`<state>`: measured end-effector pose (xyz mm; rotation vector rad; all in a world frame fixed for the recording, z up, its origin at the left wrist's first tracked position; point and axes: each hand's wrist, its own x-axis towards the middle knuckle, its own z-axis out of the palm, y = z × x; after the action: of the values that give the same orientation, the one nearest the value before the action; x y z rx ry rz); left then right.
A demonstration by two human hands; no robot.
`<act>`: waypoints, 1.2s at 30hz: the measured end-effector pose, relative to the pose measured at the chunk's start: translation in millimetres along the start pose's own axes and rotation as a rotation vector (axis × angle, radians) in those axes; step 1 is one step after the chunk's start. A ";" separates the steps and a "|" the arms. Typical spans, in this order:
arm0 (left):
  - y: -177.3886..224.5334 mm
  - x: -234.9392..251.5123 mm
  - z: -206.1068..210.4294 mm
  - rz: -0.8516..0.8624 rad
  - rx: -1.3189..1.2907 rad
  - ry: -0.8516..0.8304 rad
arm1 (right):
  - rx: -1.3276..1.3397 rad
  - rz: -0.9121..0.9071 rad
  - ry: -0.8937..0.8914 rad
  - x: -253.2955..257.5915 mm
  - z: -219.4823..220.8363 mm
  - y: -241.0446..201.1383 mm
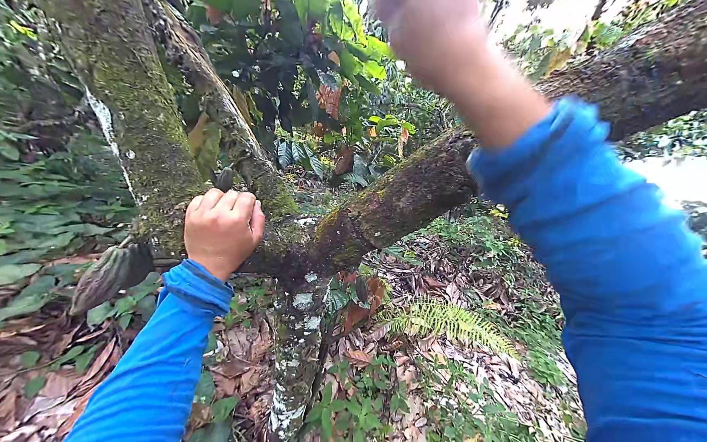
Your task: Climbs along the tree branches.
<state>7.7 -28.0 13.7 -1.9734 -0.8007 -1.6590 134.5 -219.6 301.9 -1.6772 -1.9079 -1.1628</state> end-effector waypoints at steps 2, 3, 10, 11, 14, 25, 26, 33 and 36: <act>0.2 0.3 -0.3 0.002 -0.018 -0.010 | 0.067 -0.242 -0.303 -48.3 22.5 -47.0; 0.2 0.2 -1.0 -0.001 -0.028 -0.017 | 0.143 -0.363 -0.481 -75.8 36.3 -61.0; 0.8 0.2 -1.2 -0.007 -0.044 -0.030 | -0.042 -0.201 -0.393 -105.9 17.7 32.2; 0.4 0.2 -0.8 -0.009 -0.042 -0.032 | -0.125 -0.156 -0.263 -106.1 1.4 54.8; -0.8 -0.2 -0.3 -0.011 -0.045 -0.042 | -0.290 -0.113 -0.025 -120.4 -39.4 105.4; -5.7 -7.5 0.4 0.012 -0.043 -0.051 | -0.539 -0.370 0.035 -146.3 -56.9 135.6; -5.5 -7.4 -0.2 0.015 -0.044 -0.047 | -0.538 -0.388 0.044 -146.1 -56.6 138.2; -9.5 -11.8 0.9 0.072 -0.055 -0.036 | -0.653 -0.347 -0.094 -137.0 -53.6 130.8; 0.9 -2.3 -4.8 0.001 -0.071 -0.041 | -0.682 -0.313 -0.188 -133.0 -57.5 130.3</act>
<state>4.5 -32.2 12.4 -2.0620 -0.7651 -1.6731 274.2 -354.6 286.4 -1.8950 -2.0809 -2.0199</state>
